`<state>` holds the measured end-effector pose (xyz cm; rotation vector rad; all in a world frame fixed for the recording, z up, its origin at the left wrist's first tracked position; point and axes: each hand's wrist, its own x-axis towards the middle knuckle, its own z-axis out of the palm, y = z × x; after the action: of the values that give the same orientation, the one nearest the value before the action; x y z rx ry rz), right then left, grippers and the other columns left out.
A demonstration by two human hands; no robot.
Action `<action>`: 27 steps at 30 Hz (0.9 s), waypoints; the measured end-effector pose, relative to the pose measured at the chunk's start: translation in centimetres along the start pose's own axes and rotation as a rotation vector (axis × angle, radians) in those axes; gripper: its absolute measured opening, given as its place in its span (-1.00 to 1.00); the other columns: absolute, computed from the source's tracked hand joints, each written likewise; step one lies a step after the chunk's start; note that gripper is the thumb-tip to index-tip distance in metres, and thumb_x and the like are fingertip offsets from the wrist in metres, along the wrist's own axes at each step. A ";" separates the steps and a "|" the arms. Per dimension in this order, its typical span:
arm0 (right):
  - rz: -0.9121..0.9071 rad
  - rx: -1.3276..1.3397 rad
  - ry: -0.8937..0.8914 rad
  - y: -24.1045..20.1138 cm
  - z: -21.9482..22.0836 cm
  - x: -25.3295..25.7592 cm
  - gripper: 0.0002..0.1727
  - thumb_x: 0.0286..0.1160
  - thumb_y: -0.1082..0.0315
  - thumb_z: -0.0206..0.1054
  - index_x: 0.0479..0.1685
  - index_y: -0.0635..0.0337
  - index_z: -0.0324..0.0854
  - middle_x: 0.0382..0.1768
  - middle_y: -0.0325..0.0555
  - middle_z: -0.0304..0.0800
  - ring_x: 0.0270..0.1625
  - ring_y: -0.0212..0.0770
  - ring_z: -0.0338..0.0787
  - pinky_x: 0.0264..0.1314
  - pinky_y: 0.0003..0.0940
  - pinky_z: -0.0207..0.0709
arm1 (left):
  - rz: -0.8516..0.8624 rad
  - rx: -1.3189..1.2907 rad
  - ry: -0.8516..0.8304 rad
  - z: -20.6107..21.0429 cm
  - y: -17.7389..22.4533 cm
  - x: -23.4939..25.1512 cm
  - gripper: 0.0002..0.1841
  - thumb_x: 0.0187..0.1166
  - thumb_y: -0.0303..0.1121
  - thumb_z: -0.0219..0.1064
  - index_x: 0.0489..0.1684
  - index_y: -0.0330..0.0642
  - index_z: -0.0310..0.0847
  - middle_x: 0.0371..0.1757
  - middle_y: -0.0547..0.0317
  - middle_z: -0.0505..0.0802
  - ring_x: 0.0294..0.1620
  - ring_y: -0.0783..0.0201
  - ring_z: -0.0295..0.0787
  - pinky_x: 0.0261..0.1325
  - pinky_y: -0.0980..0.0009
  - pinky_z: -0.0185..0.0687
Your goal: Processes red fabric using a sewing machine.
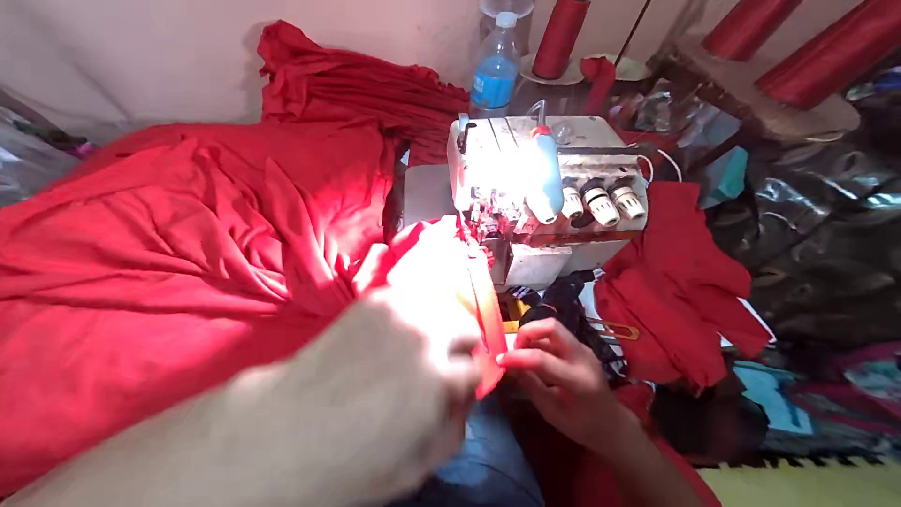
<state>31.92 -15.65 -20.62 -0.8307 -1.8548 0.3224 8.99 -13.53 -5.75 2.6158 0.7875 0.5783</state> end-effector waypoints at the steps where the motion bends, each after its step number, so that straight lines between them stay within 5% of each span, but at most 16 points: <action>1: -0.017 -0.028 0.013 0.1 0.6 -0.8 -0.88 0.70 0.30 0.29 -0.09 0.08 0.72 -0.07 -0.08 0.67 -0.21 -0.48 0.68 -0.15 -0.74 0.59 | 0.096 0.051 -0.069 0.5 0.4 -0.6 -0.72 0.50 -0.42 0.24 -0.62 -0.27 0.75 -0.49 0.01 0.81 -0.42 0.06 0.80 -0.29 0.09 0.65; 4: -0.060 -0.085 0.040 0.5 1.9 -2.0 -0.90 0.68 0.35 0.29 -0.07 0.07 0.71 -0.15 -0.09 0.67 -0.25 -0.41 0.67 -0.16 -0.69 0.59 | 0.305 0.138 -0.194 2.3 0.6 -2.4 -0.67 0.69 -0.42 0.07 -0.50 -0.24 0.68 -0.52 0.03 0.71 -0.47 0.05 0.63 -0.30 0.18 0.45; 8: -0.101 -0.133 0.042 0.9 2.3 -1.8 -0.90 0.65 0.38 0.29 -0.06 0.07 0.71 -0.20 -0.09 0.65 -0.29 -0.36 0.64 -0.21 -0.66 0.55 | 0.267 0.173 -0.216 3.9 1.3 -3.6 -0.73 0.66 -0.53 0.10 -0.42 -0.29 0.70 -0.50 0.01 0.73 -0.47 0.06 0.62 -0.29 0.22 0.43; 20: -0.120 -0.199 0.040 3.6 1.9 1.9 -0.85 0.64 0.38 0.31 -0.11 0.09 0.82 -0.25 -0.01 0.76 -0.31 -0.31 0.71 -0.27 -0.57 0.56 | 0.305 0.409 0.123 7.8 -0.5 -2.4 -0.62 0.61 -0.59 0.07 -0.66 -0.09 0.63 -0.63 0.26 0.57 -0.56 0.30 0.40 -0.37 0.40 0.23; 27: -0.102 -0.243 0.033 4.9 1.6 3.8 -0.81 0.58 0.36 0.33 -0.16 0.07 0.90 -0.26 -0.01 0.80 -0.30 -0.31 0.73 -0.30 -0.54 0.53 | 0.253 0.498 0.222 9.2 -1.4 -1.5 -0.63 0.55 -0.60 0.07 -0.64 -0.16 0.72 -0.56 0.22 0.70 -0.53 0.32 0.45 -0.37 0.40 0.23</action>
<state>31.54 -9.26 -21.40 -0.8950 -1.9216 0.0190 11.56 -15.20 -14.72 3.1804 0.7454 0.8471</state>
